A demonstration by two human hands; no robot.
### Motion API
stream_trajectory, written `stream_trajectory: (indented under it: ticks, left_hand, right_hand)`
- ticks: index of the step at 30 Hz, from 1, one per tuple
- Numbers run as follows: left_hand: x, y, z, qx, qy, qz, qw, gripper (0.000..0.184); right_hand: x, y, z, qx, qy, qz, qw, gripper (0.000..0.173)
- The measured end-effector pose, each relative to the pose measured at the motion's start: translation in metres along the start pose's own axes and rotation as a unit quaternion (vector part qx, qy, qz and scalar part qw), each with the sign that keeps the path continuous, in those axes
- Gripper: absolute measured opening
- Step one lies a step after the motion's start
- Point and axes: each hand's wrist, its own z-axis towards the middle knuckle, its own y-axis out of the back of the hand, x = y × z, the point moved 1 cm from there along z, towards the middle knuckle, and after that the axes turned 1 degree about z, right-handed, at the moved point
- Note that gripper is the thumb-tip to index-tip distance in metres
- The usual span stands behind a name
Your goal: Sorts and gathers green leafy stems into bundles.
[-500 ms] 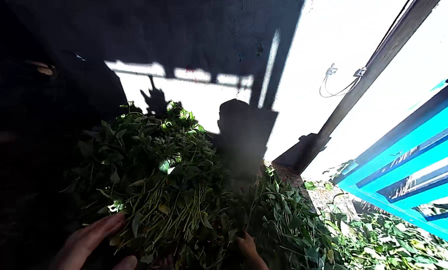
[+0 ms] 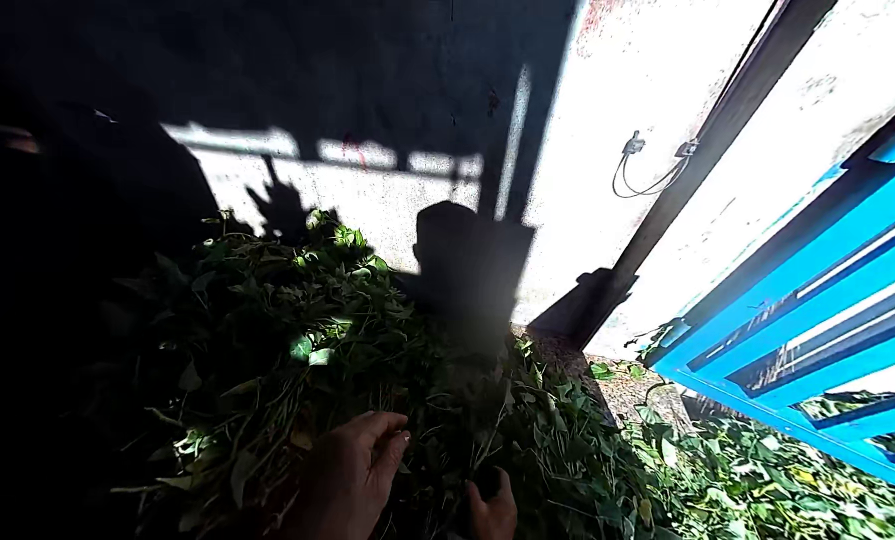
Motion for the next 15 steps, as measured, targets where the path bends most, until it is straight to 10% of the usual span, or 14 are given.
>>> stream_trajectory:
  ticks: [15]
  left_hand:
    - [-0.016,-0.035,0.001,-0.002,0.007,-0.241,0.971,0.023]
  right_hand:
    - [0.091,0.007,-0.078,-0.053,0.394,0.0,0.918,0.027]
